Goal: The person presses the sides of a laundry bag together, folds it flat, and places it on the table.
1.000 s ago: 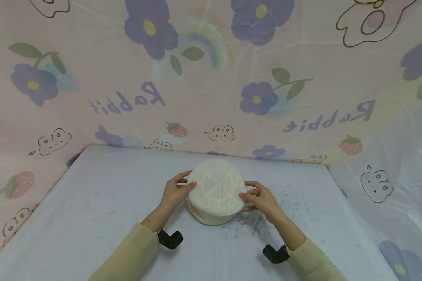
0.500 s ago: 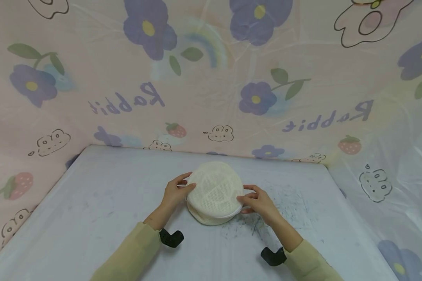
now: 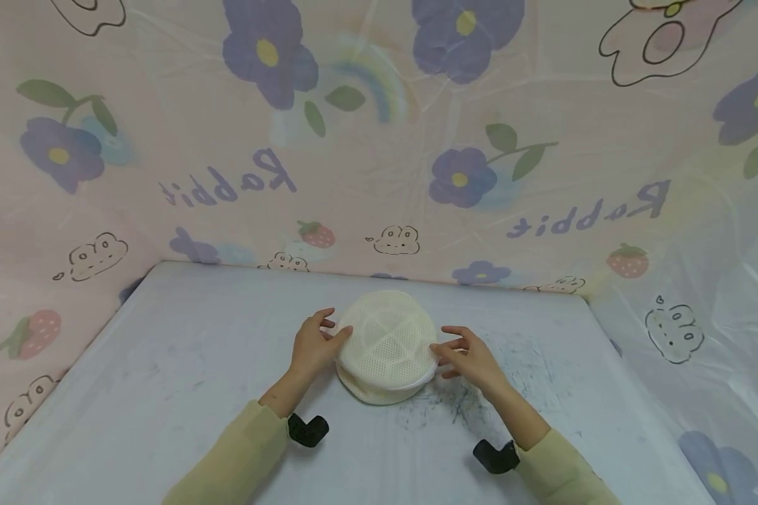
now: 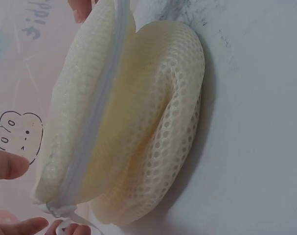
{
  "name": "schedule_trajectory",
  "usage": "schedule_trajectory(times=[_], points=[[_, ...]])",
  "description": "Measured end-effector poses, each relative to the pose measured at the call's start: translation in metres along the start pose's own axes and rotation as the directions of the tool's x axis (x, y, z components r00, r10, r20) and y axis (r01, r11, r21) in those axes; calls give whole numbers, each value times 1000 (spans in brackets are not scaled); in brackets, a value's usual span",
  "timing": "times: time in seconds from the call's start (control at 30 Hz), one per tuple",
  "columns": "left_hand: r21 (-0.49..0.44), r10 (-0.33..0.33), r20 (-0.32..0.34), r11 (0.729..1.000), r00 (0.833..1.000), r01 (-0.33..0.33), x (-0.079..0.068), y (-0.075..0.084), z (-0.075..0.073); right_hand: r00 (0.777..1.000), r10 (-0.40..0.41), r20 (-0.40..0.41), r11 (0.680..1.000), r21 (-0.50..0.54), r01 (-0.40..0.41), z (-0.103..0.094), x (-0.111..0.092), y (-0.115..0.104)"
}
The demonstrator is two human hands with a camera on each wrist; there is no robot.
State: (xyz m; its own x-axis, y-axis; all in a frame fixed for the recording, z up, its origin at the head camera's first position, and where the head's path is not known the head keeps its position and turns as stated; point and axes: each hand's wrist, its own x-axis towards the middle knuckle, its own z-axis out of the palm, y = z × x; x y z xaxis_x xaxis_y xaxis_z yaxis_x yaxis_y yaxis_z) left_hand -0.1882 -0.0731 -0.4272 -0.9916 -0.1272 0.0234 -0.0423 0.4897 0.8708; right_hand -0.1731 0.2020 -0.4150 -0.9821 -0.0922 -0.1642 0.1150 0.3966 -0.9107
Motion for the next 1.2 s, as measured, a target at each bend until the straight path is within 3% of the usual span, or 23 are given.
schedule_trajectory(times=[0.2, 0.33, 0.47, 0.6, 0.67, 0.73, 0.83, 1.2], points=[[131, 132, -25, 983, 991, -127, -5, 1, -2, 993, -94, -72, 988, -126, 84, 0, 2, -1], [233, 248, -28, 944, 968, -234, -10, 4, -2, 958, -256, -131, 933, -291, 210, 5, 2, -3], [314, 363, -10, 886, 932, -342, -14, 8, -1, 880, -451, -151, 829, -436, 350, 9, 4, -2], [386, 445, 32, 820, 895, -422, -16, 8, 1, 785, -609, -118, 682, -584, 441, 12, 8, 0], [420, 464, 57, 792, 884, -443, -17, 8, 1, 738, -669, -86, 607, -637, 476, 13, 10, -1], [452, 472, 79, 768, 878, -454, -17, 9, 1, 709, -703, -55, 555, -667, 497, 14, 11, -1], [480, 465, 116, 747, 878, -460, -18, 10, 1, 704, -710, -15, 520, -685, 510, 15, 11, -1], [525, 401, 254, 707, 880, -473, -19, 9, 1, 764, -631, 136, 459, -728, 509, 16, 13, -1]])
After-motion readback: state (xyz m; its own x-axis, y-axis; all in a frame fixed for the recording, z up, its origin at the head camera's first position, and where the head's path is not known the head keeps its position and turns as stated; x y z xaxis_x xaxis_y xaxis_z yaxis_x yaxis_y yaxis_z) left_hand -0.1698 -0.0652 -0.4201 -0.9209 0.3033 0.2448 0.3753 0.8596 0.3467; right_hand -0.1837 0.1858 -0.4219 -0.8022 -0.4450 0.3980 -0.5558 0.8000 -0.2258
